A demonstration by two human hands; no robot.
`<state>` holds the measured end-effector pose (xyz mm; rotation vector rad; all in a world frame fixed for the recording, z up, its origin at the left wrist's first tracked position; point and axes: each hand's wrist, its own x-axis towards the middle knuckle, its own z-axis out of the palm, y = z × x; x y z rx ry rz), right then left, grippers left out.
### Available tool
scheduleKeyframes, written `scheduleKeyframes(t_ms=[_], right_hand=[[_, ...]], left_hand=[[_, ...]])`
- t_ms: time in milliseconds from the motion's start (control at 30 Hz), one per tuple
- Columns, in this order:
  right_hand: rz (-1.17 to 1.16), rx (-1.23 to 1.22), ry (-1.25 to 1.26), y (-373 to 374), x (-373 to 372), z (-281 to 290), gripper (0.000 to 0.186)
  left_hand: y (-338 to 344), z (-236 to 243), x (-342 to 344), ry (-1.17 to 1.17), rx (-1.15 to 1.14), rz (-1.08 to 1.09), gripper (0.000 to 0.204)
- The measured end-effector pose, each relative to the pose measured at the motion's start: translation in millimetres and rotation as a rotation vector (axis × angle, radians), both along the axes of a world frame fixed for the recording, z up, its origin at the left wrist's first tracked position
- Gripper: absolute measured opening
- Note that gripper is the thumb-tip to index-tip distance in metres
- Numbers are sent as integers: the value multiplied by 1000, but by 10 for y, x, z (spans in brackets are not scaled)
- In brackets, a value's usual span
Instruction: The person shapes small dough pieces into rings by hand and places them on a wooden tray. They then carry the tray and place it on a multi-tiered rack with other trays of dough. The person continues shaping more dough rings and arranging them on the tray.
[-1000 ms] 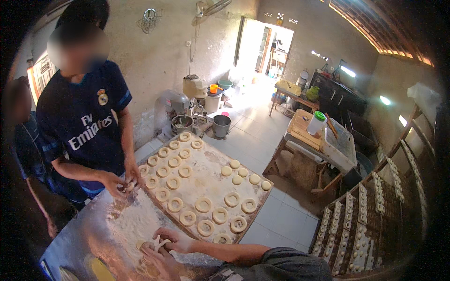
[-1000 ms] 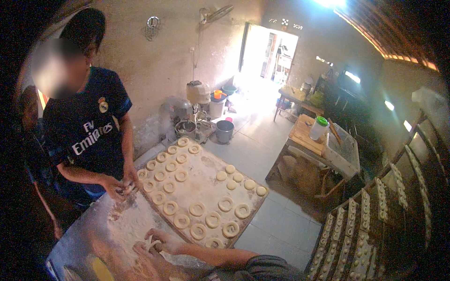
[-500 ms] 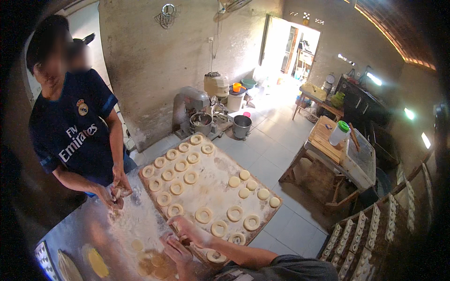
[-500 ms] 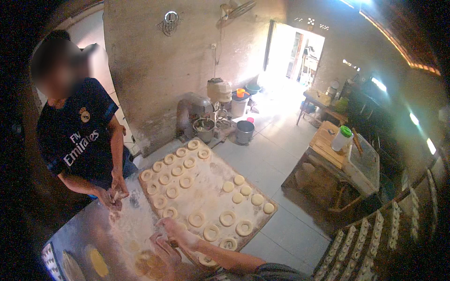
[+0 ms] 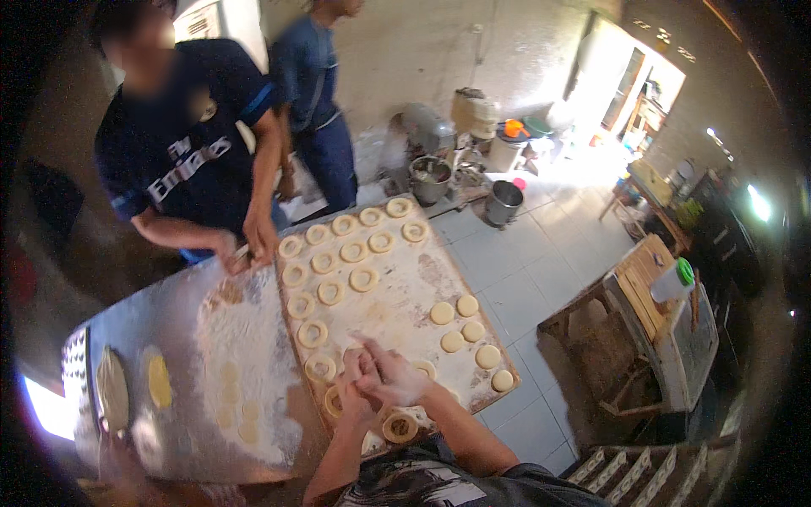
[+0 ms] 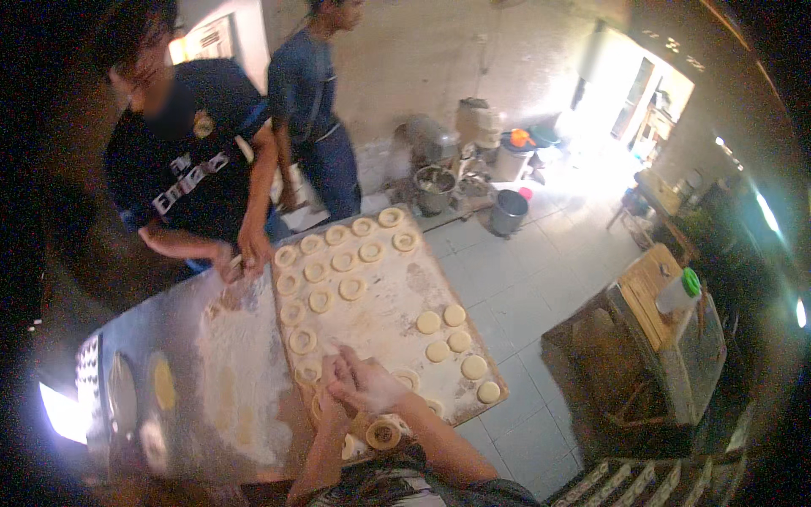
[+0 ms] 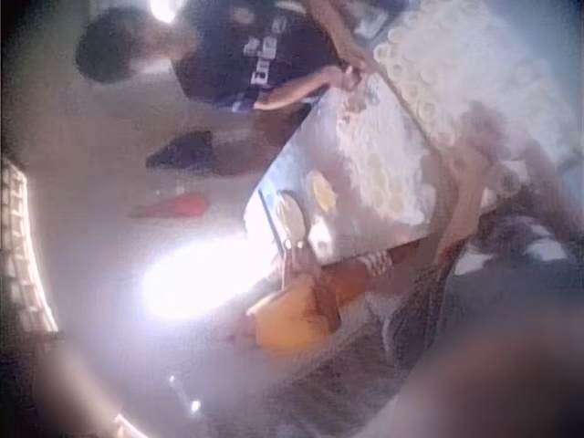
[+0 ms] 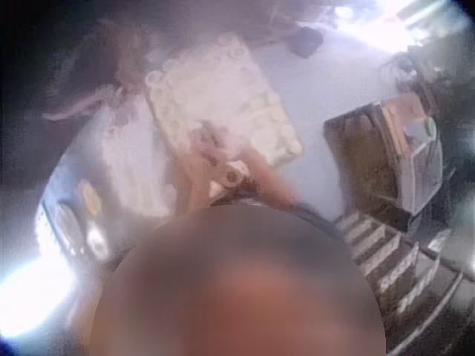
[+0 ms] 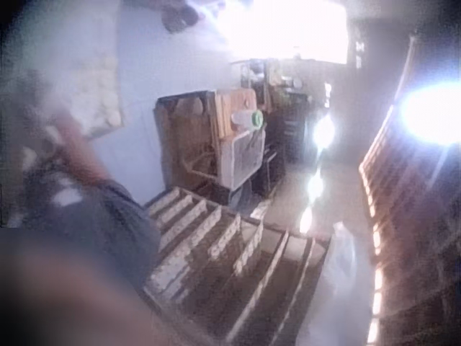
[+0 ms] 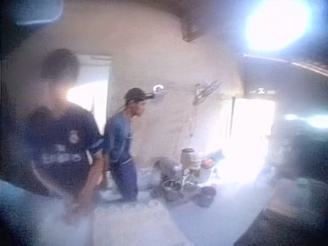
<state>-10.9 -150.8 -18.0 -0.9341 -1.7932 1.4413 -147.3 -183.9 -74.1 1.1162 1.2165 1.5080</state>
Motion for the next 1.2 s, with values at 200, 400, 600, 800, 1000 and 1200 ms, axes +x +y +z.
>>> scheduleKeyframes(t_ms=[200, 400, 600, 800, 1000, 1200], right_hand=[[-66, 205, -154, 106, 208, -170, 57], [-286, -399, 434, 397, 230, -260, 38], [-271, -534, 762, 373, 413, -95, 41], [-283, -146, 12, 616, 273, -146, 61], [-476, 118, -585, 682, 307, -343, 79], [-339, 259, -765, 688, 329, -780, 67]], left_hand=[[182, 404, 253, 613, 29, 63, 12], [397, 636, 374, 808, -58, -21, 16], [480, 516, 446, 545, -25, -46, 24], [649, 393, 466, 502, -138, -47, 38], [801, 386, 170, 1053, -408, 11, 56], [685, 205, 214, 1270, -337, -88, 62]])
